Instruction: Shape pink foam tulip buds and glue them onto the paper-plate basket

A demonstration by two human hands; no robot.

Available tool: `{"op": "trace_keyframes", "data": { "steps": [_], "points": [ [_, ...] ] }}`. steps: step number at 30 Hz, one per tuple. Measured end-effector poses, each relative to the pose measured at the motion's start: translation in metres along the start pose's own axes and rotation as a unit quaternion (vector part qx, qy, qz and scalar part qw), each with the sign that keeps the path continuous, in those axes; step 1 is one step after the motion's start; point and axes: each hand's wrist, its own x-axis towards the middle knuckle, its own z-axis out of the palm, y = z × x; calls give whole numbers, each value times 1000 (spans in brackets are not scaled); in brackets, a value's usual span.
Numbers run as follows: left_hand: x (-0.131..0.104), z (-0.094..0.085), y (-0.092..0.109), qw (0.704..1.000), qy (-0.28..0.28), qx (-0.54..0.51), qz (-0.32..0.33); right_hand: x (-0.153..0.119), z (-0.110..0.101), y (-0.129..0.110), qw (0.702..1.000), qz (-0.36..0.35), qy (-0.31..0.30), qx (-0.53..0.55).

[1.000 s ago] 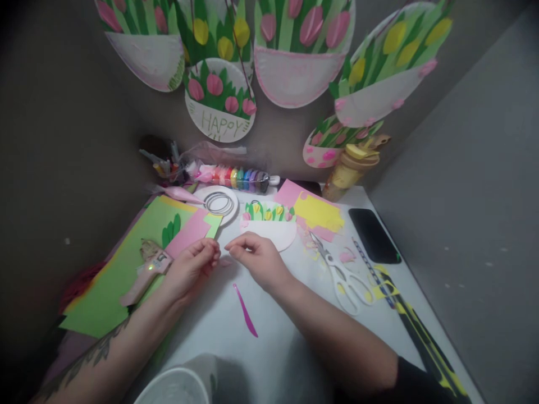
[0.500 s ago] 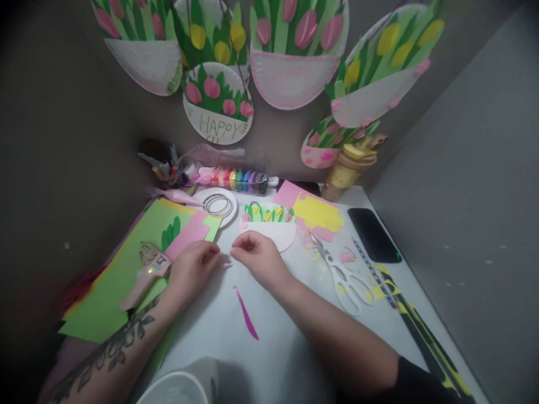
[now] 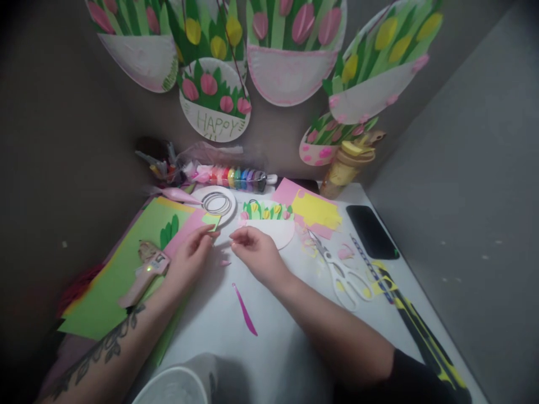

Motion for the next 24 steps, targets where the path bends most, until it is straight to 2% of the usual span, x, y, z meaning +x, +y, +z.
{"op": "trace_keyframes", "data": {
  "steps": [1, 2, 4, 5, 7, 9, 11, 15, 20, 24],
  "points": [
    [-2, 3, 7, 994, 4, -97, -45, -3, 2, -1, 1000, -21, -6, -22],
    [-5, 7, 13, 976, -16, -197, -94, -7, 4, -2, 997, -56, -18, -53],
    [-13, 16, 24, 916, -57, -348, -191, -15, 11, -4, 974, -177, -58, -130],
    [-18, 20, 27, 890, -71, -387, -232, -19, 14, -5, 949, -256, -73, -166],
    [-27, 26, 31, 854, -98, -420, -292, -26, 21, -4, 893, -380, -64, -233],
    [-31, 28, 31, 833, -109, -446, -308, -30, 24, -2, 846, -444, -35, -293],
    [-30, 25, 30, 823, -103, -470, -302, -31, 24, 0, 818, -460, -24, -345],
    [-24, 19, 31, 813, -68, -499, -292, -31, 22, 4, 789, -470, -53, -391],
    [-21, 17, 32, 802, -48, -514, -300, -31, 22, 6, 766, -454, -26, -454],
    [-20, 16, 31, 804, -49, -521, -282, -31, 22, 4, 764, -474, -42, -436]
  ]
}}
